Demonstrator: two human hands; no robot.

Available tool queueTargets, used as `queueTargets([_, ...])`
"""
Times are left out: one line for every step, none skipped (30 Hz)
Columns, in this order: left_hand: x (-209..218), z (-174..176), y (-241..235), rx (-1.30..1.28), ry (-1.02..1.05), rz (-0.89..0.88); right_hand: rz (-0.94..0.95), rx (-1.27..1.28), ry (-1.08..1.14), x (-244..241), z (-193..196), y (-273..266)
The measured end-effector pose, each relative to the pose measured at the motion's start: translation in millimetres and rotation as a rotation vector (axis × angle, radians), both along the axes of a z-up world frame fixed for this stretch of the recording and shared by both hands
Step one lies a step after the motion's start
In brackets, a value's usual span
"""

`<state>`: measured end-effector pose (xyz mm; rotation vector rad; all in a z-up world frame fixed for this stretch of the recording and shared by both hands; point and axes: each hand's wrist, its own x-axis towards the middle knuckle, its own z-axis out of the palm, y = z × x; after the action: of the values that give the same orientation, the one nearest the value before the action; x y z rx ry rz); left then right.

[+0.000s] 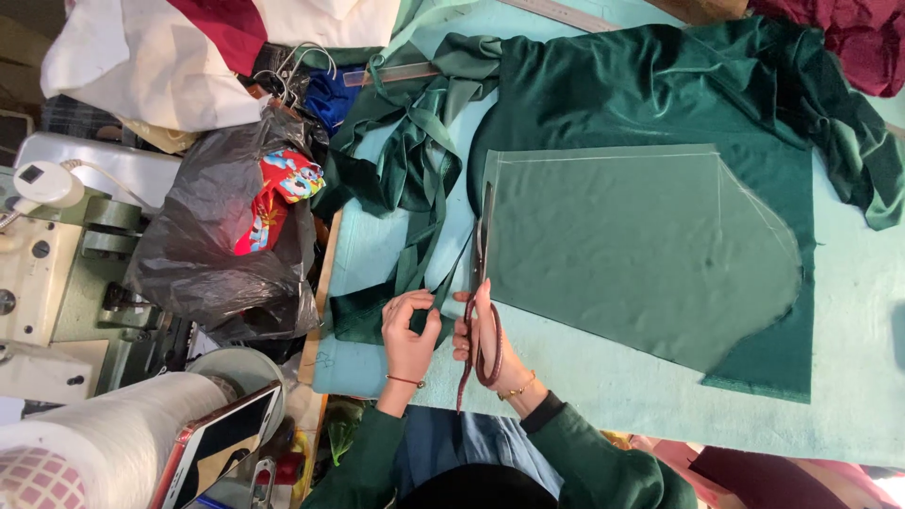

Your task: Cutting a piece of green velvet fabric along a chalk-marked pattern using tailor's shears

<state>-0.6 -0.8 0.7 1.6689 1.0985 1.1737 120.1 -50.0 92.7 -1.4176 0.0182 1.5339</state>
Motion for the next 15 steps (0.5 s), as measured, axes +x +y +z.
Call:
queueTargets([-1,-1,0,0.000,0.001,-0.002,-0.002,0.000,0.001,1,-5,1])
queueTargets([-1,-1,0,-0.006,-0.002,-0.004,-0.011,-0.006,-0.007,2,-9,2])
queueTargets([-2,-2,0,-0.011,-0.005,-0.006,-0.021,-0.012,-0.015,3,-14,4])
queueTargets([-2,-2,0,-0.011,-0.004,-0.009,-0.024,-0.012,-0.015,3,-18,2])
queueTargets([-2,-2,0,-0.011,-0.014,-0.003,-0.035,-0.009,-0.030,3,-23,1])
queueTargets([-2,-2,0,-0.011,-0.025,0.003,-0.046,-0.006,-0.045,3,-27,0])
queueTargets([-2,-1,0,-0.011,-0.025,0.001,-0.048,-0.006,-0.044,3,-24,1])
queueTargets([-2,0,0,-0.015,-0.036,0.005,-0.043,-0.024,-0.048,3,-20,2])
queueTargets([-2,1,0,-0.019,-0.047,0.009,-0.037,-0.042,-0.052,3,-16,3])
queueTargets([-2,0,-1,-0.019,-0.047,0.008,-0.038,-0.042,-0.053,5,-15,6])
queueTargets([-2,-1,0,-0.023,-0.055,0.013,-0.031,-0.055,-0.052,6,-13,10])
queueTargets([-2,-2,0,-0.027,-0.063,0.017,-0.024,-0.067,-0.051,8,-12,13])
queueTargets([-2,-5,0,-0.026,-0.063,0.018,-0.024,-0.066,-0.051,10,-11,17])
queueTargets([-2,-9,0,-0.018,-0.061,0.017,-0.019,-0.062,-0.046,11,-9,21])
queueTargets([-3,-13,0,-0.011,-0.059,0.016,-0.015,-0.059,-0.042,13,-8,24])
